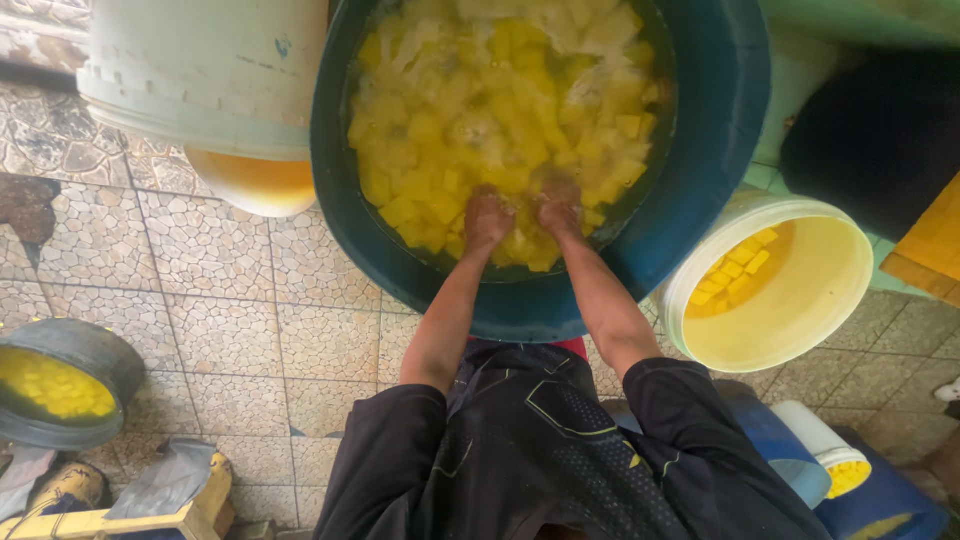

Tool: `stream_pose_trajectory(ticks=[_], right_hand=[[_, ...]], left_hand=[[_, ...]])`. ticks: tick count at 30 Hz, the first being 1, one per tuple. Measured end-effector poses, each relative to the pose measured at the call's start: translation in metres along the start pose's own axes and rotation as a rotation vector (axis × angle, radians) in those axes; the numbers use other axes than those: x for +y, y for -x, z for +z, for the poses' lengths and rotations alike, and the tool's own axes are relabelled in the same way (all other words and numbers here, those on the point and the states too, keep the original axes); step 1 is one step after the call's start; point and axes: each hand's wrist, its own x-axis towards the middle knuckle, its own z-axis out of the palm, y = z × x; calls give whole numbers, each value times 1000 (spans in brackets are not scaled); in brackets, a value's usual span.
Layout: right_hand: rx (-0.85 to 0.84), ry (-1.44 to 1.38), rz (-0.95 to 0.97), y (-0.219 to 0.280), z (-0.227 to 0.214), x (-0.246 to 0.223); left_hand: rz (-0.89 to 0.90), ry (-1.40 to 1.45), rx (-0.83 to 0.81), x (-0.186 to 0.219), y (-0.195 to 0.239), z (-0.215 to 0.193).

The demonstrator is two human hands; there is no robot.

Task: The person repeatedly scoops yellow cubed fruit from a large basin of water and transfers it into a white bucket. The hands move the fruit in handfuls, rinsing it in the water before placing it into the bucket.

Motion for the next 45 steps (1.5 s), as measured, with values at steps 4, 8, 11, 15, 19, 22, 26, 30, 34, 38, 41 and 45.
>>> stream_pose_trajectory(ticks=[4, 8, 11, 15, 19, 22, 26, 30, 34, 38, 41, 45], right_hand=[[68, -185, 39, 11, -27, 2], [74, -689, 65, 63, -72, 9], [16, -880, -90, 100, -133, 2], [313, -835, -418, 145, -185, -33], [582, -662, -240, 169, -207, -64], [666, -675, -246, 172, -210, -68], [635, -1010, -292, 165, -203, -67], [632, -987, -272, 137, -180, -63], [967, -574, -263, 23, -163, -56], [683, -573, -262, -106, -150, -50], [783, -125, -305, -166, -139, -64], [304, 20, 36, -200, -135, -82]], left_hand=[[-200, 531, -32, 4, -17, -4], [-371, 1441, -138, -1, -11, 7], [-278, 1654, -171, 24, -17, -4], [-185, 1983, -344, 59, 3, -14], [-299, 2019, -172, 83, 6, -20], [-292, 2091, -136, 89, 9, -19], [-186, 2213, -168, 93, 12, -40], [-230, 2367, -162, 92, 22, -73], [-28, 2322, -103, 75, 15, -101], [3, 2354, -86, 53, -5, -122], [25, 2355, -55, 46, -12, -139], [72, 2355, -104, 49, -14, -173]])
